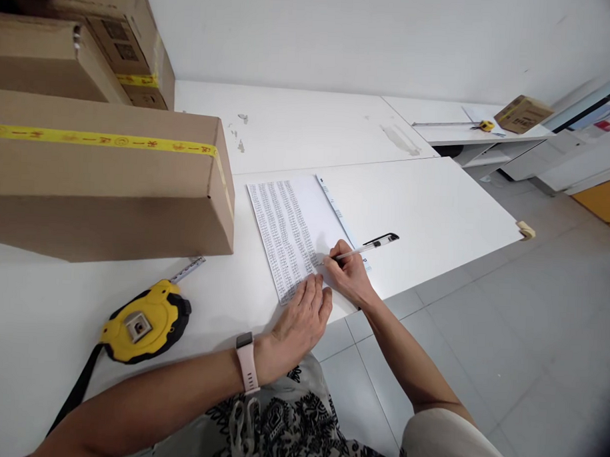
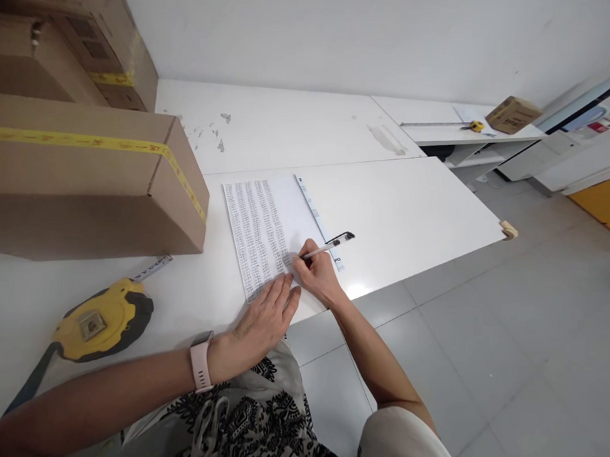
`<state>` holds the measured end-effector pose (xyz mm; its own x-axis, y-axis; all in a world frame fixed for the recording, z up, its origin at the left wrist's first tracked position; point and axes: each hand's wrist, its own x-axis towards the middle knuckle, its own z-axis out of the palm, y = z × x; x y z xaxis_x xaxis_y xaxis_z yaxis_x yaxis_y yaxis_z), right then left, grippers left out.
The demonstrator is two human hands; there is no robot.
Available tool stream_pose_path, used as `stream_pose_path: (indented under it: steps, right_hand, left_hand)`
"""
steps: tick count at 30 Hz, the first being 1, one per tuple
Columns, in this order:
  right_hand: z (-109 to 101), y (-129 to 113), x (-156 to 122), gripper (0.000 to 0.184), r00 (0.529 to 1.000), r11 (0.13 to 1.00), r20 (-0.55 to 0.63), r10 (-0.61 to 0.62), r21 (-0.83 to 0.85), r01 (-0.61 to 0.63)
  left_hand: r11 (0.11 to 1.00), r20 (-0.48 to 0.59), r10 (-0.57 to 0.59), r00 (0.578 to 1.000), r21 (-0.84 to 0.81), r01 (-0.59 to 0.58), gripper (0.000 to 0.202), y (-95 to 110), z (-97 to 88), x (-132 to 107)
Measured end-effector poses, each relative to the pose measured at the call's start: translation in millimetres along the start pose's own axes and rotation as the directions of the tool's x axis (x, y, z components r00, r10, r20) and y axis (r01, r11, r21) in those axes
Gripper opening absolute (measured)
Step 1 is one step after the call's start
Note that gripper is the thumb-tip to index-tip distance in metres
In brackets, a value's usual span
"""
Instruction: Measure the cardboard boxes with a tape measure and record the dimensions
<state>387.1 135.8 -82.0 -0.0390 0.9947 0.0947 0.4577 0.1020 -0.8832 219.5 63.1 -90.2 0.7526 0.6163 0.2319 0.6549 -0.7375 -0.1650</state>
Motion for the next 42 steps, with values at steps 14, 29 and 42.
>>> stream_pose_path:
  steps: [14, 29, 42]
  right_hand:
    - [0, -1, 0, 0.019, 1.0, 1.0, -0.017, 0.009, -0.023, -0.009]
    - [8, 19, 10, 0.044, 0.958, 0.847, -0.048, -0.284, -0.481, 0.227]
    - [19, 19, 7, 0.052, 0.906, 0.817, -0.168, -0.39, -0.517, 0.256]
  left_hand:
    - [1.0, 0.026, 0.019, 0.999, 0.005, -0.019, 0.051, -2, -7.0, 1]
    - [0.977, -0.032, -0.11, 0.993, -0.189, 0.102, 0.067, -14, -39.3, -29]
    - [0.527, -0.029, -0.841, 0.54, -0.27, 0.806, 0.086, -108, -43.7, -167]
